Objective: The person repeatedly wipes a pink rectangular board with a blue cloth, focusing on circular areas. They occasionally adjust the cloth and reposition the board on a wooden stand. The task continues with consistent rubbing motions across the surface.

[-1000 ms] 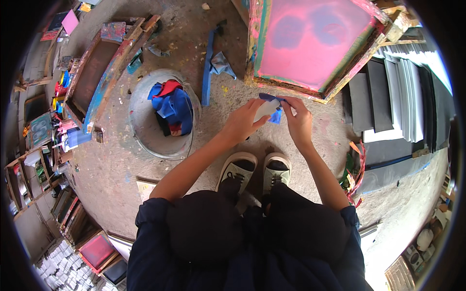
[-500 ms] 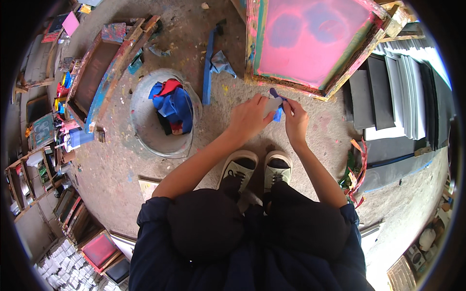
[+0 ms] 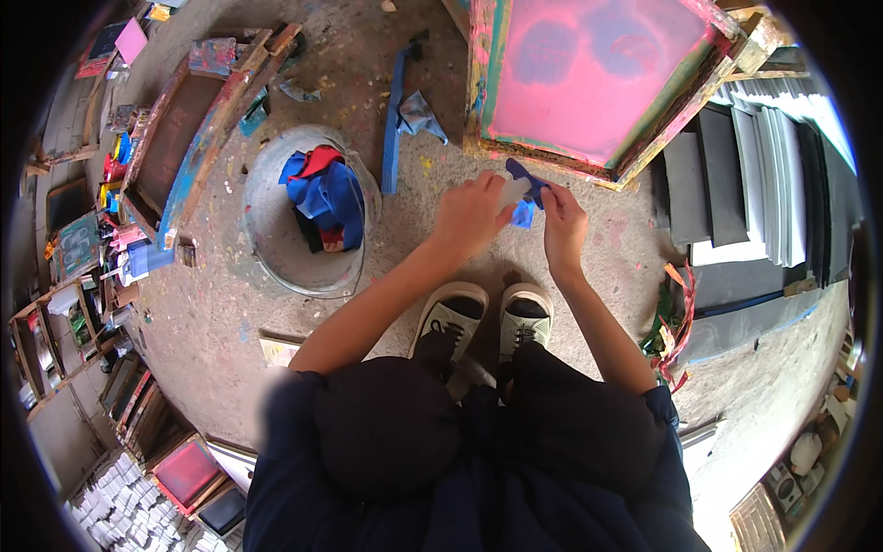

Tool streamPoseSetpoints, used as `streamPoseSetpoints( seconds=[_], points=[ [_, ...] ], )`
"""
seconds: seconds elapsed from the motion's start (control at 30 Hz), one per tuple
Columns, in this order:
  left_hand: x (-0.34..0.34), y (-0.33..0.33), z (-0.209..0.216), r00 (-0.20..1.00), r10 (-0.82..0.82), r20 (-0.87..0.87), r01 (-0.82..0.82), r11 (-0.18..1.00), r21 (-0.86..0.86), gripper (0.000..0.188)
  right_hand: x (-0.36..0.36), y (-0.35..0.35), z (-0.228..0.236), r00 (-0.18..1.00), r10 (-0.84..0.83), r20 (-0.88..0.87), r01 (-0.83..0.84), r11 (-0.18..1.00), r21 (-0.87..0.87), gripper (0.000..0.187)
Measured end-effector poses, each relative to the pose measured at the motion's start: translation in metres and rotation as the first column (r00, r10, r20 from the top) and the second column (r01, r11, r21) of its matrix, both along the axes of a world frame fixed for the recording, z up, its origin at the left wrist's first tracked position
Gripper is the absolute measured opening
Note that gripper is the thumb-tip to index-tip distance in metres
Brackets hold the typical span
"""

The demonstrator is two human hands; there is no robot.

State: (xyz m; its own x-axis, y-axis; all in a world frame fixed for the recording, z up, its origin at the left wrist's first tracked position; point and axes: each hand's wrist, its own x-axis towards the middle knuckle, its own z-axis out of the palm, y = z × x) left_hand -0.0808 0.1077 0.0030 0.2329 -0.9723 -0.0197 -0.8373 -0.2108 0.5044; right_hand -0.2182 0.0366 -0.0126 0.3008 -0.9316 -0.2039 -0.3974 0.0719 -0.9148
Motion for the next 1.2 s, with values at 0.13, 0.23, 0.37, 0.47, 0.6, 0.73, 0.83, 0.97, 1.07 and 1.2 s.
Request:
streamPoseSetpoints(
  seconds=[0.13, 0.23, 0.37, 0.47, 0.6, 0.73, 0.83, 0.97, 1.07, 1.2],
  points=[
    [0.026, 0.012, -0.027, 0.975, 0.055, -0.216, -0.074, 0.994, -0.08, 0.036, 0.001, -0.008, 0.006, 0.946, -0.182, 0.268, 0.102, 0.952, 0.289, 0.028],
    [0.033, 0.018, -0.041, 0.93, 0.064, -0.363, -0.117, 0.985, -0.127, 0.037, -0.001, -0.016, 0.003, 0.883, -0.268, 0.386, 0.082, 0.896, 0.435, 0.028],
    [0.036, 0.022, -0.062, 0.864, 0.051, -0.501, -0.136, 0.981, -0.135, 0.039, 0.001, -0.016, -0.003, 0.878, -0.285, 0.384, 0.081, 0.88, 0.468, 0.026],
    [0.035, 0.023, -0.072, 0.861, 0.001, -0.509, -0.086, 0.986, -0.144, 0.04, 0.001, -0.013, -0.009, 0.886, -0.285, 0.365, 0.098, 0.885, 0.454, 0.026],
    [0.035, 0.022, -0.071, 0.856, -0.047, -0.515, -0.023, 0.991, -0.128, 0.044, 0.002, -0.018, -0.014, 0.873, -0.333, 0.357, 0.177, 0.897, 0.405, 0.024],
    [0.04, 0.022, -0.052, 0.845, -0.055, -0.533, 0.012, 0.996, -0.084, 0.048, 0.022, -0.049, 0.003, 0.874, -0.266, 0.406, 0.268, 0.962, 0.054, 0.017],
    [0.043, 0.023, -0.036, 0.852, -0.058, -0.521, 0.021, 0.997, -0.077, 0.049, 0.049, -0.088, 0.018, 0.963, -0.185, 0.197, 0.247, 0.901, -0.358, 0.011],
    [0.053, -0.002, -0.014, 0.886, 0.027, -0.463, -0.117, 0.979, -0.167, 0.051, 0.082, -0.141, 0.009, 0.996, -0.088, 0.029, 0.071, 0.522, -0.85, 0.018],
    [0.072, -0.046, 0.001, 0.899, 0.091, -0.428, -0.249, 0.911, -0.328, 0.052, 0.089, -0.155, 0.0, 0.982, -0.152, -0.11, -0.054, 0.33, -0.942, 0.021],
    [0.08, -0.095, 0.005, 0.944, 0.184, -0.274, -0.302, 0.818, -0.49, 0.058, 0.09, -0.162, -0.011, 0.98, -0.136, -0.145, -0.116, 0.2, -0.973, 0.028]
  ],
)
